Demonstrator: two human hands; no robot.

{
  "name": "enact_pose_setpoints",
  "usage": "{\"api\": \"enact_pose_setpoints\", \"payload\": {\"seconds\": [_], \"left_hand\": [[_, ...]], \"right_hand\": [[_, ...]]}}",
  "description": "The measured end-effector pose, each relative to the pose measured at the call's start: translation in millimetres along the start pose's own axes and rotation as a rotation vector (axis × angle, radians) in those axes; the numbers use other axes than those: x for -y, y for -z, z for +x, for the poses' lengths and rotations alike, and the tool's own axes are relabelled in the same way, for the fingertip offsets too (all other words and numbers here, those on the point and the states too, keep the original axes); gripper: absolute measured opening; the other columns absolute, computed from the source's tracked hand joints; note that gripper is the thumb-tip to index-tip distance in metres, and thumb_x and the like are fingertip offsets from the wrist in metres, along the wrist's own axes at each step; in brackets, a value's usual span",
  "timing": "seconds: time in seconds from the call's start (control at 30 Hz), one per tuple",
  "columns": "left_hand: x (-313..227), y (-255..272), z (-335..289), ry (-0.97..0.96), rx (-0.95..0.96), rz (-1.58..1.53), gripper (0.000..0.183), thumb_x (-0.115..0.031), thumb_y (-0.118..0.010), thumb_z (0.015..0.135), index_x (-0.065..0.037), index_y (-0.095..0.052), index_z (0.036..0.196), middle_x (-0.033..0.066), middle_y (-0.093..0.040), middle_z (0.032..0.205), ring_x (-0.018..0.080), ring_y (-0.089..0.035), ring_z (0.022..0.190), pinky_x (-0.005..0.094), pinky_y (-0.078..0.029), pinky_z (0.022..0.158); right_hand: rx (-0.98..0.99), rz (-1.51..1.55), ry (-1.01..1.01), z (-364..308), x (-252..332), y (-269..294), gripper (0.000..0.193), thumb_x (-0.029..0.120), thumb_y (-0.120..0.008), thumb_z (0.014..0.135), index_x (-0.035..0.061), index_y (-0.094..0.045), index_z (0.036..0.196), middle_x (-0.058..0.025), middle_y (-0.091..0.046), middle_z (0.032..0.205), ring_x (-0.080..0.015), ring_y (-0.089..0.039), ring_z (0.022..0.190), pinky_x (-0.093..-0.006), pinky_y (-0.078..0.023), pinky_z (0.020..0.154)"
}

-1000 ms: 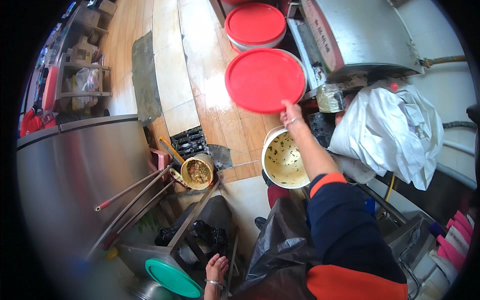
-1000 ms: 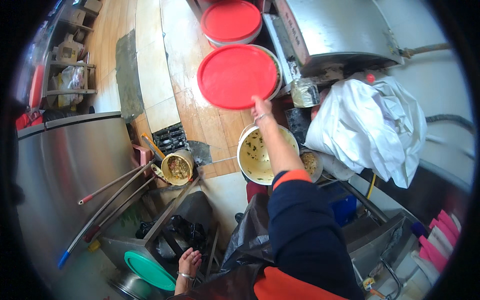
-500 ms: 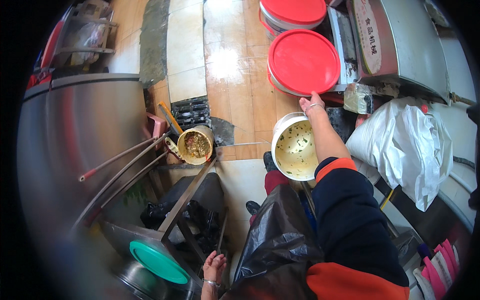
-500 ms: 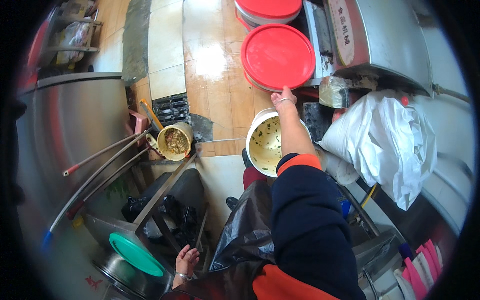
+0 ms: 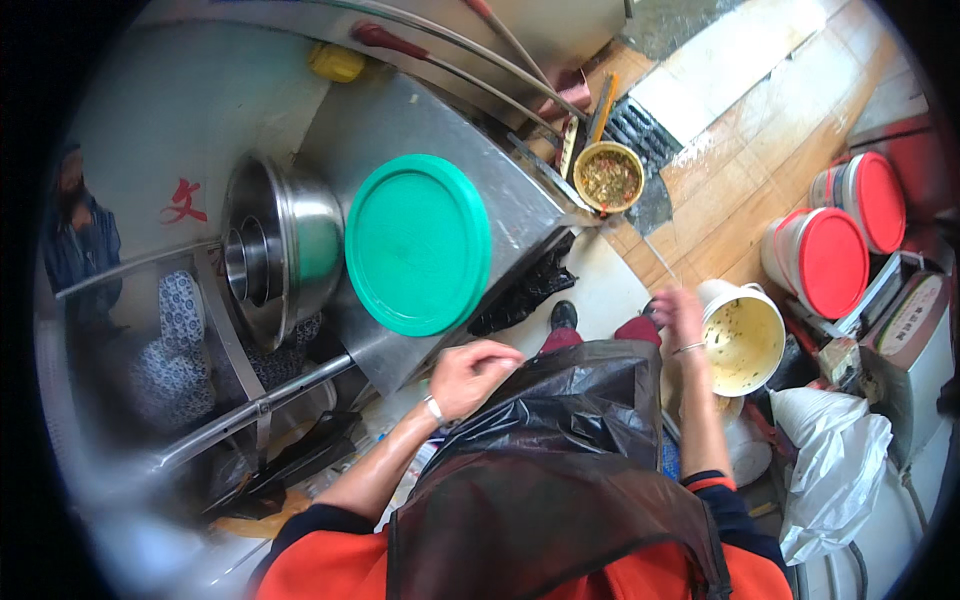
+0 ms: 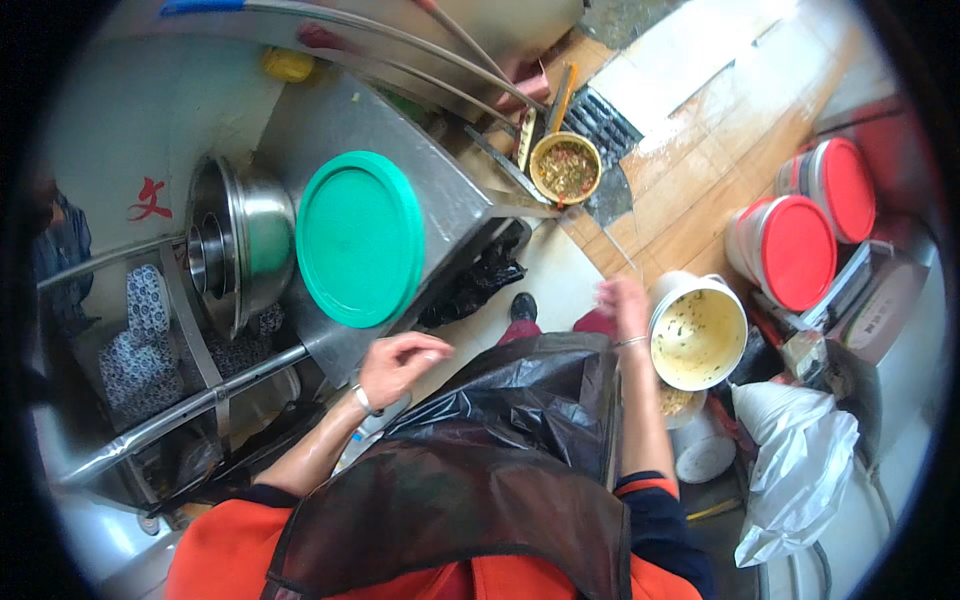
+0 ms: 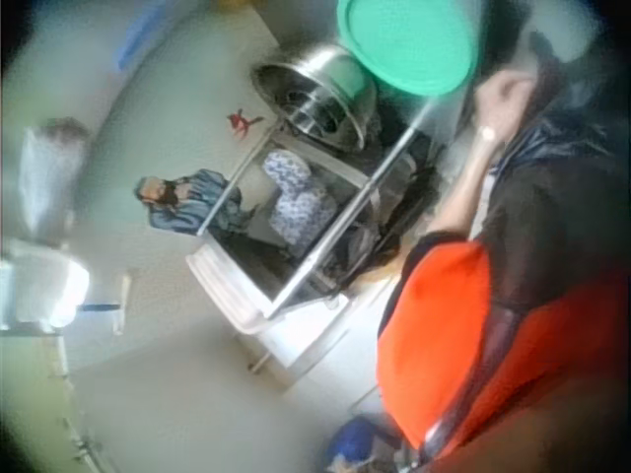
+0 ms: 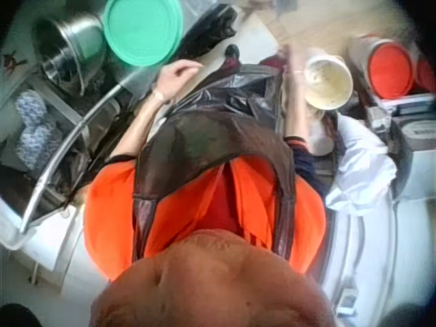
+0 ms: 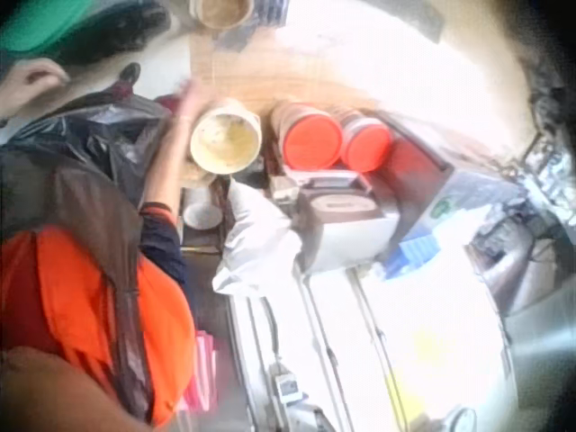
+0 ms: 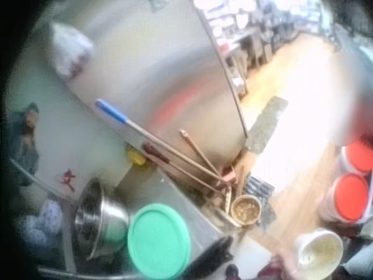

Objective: The person washes several bowls and plastic lids in a commercial kitchen sink. They rinse the items under running water, scrub them by hand, and place them in a drying rack. The person also washes their hands and handles multiple containers and lids during the process.

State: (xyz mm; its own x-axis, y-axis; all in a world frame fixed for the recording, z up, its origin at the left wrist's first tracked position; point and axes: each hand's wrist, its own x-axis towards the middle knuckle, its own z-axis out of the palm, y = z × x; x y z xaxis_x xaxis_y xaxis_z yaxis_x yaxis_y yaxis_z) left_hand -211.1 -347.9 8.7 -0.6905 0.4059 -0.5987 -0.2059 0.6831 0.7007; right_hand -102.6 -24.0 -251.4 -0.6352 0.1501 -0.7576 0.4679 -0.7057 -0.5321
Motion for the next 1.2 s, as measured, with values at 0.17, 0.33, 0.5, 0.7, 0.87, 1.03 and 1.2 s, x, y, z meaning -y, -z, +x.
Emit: {"api": "enact_pose_setpoints", "payload": {"seconds": [0.17,0.33,0.5,0.7,0.87,1.03,1.2], "left_hand": [[85.2,98.0,-9.9,0.023,-0.909,0.197,0.031,-0.011,-0.065,0.085,-0.003,-0.061,0.114,0.0119,-0.068,0.103,0.0203,-0.064,0.09,0.0321,-0.05,0.08],[181.3,133.8,68.5,0.413,-0.932,0.451,0.06,-0.021,-0.074,0.075,-0.005,-0.054,0.13,0.0157,-0.05,0.124,0.027,-0.059,0.102,0.0358,-0.047,0.089],[120.4,66.9,137.5,0.041,-0.706,0.331,0.061,-0.016,-0.075,0.073,-0.004,-0.054,0.129,0.012,-0.048,0.11,0.0208,-0.054,0.087,0.0338,-0.047,0.082],[10.2,-28.0,173.3,-0.316,-0.189,0.124,0.055,-0.008,-0.07,0.082,-0.005,-0.051,0.134,0.0086,-0.051,0.116,0.0123,-0.055,0.084,0.0253,-0.049,0.07],[-29.1,-44.0,182.0,-0.405,0.008,0.125,0.044,-0.005,-0.064,0.088,-0.007,-0.055,0.131,0.0061,-0.057,0.114,0.0137,-0.059,0.095,0.0264,-0.05,0.083],[-39.4,-21.2,213.9,-0.053,0.067,0.073,0.037,-0.006,-0.061,0.091,-0.003,-0.056,0.128,0.0078,-0.065,0.11,0.0125,-0.06,0.096,0.0254,-0.048,0.087],[-34.9,-23.0,224.9,0.157,0.086,0.099,0.036,-0.011,-0.061,0.092,-0.003,-0.057,0.126,0.0072,-0.066,0.107,0.0127,-0.063,0.091,0.0233,-0.049,0.076]], "right_hand": [[0.178,-0.172,-0.102,-44.0,-29.4,-157.5,0.038,0.042,-0.055,0.094,0.0046,-0.061,0.1,-0.0085,-0.068,0.091,-0.0131,-0.064,0.075,-0.0264,-0.052,0.063],[0.217,-0.313,-0.072,-61.7,-20.5,-218.8,0.05,0.052,-0.059,0.089,0.0022,-0.061,0.098,-0.0069,-0.066,0.09,-0.0128,-0.062,0.075,-0.0256,-0.049,0.061],[-0.042,-0.052,0.133,-48.8,-19.7,-194.4,0.054,0.038,-0.071,0.085,-0.0026,-0.058,0.117,-0.0106,-0.065,0.105,-0.0163,-0.061,0.087,-0.0304,-0.052,0.074],[-0.263,0.732,0.33,-45.6,-21.8,-68.7,0.054,0.013,-0.073,0.082,0.0017,-0.049,0.129,-0.0129,-0.059,0.124,-0.0259,-0.056,0.112,-0.0452,-0.046,0.096],[-0.572,1.104,0.239,-64.6,-65.6,42.6,0.057,0.005,-0.07,0.08,0.0038,-0.046,0.132,-0.016,-0.056,0.127,-0.0345,-0.055,0.114,-0.0529,-0.043,0.1],[-0.833,1.333,0.275,-24.6,-114.4,116.0,0.057,0.004,-0.067,0.08,0.0093,-0.045,0.133,-0.0143,-0.054,0.128,-0.035,-0.053,0.117,-0.0544,-0.043,0.101],[-1.154,1.433,0.19,25.1,-142.2,151.8,0.052,0.011,-0.071,0.082,0.0101,-0.048,0.129,-0.014,-0.054,0.129,-0.032,-0.055,0.115,-0.0547,-0.047,0.097]]}}
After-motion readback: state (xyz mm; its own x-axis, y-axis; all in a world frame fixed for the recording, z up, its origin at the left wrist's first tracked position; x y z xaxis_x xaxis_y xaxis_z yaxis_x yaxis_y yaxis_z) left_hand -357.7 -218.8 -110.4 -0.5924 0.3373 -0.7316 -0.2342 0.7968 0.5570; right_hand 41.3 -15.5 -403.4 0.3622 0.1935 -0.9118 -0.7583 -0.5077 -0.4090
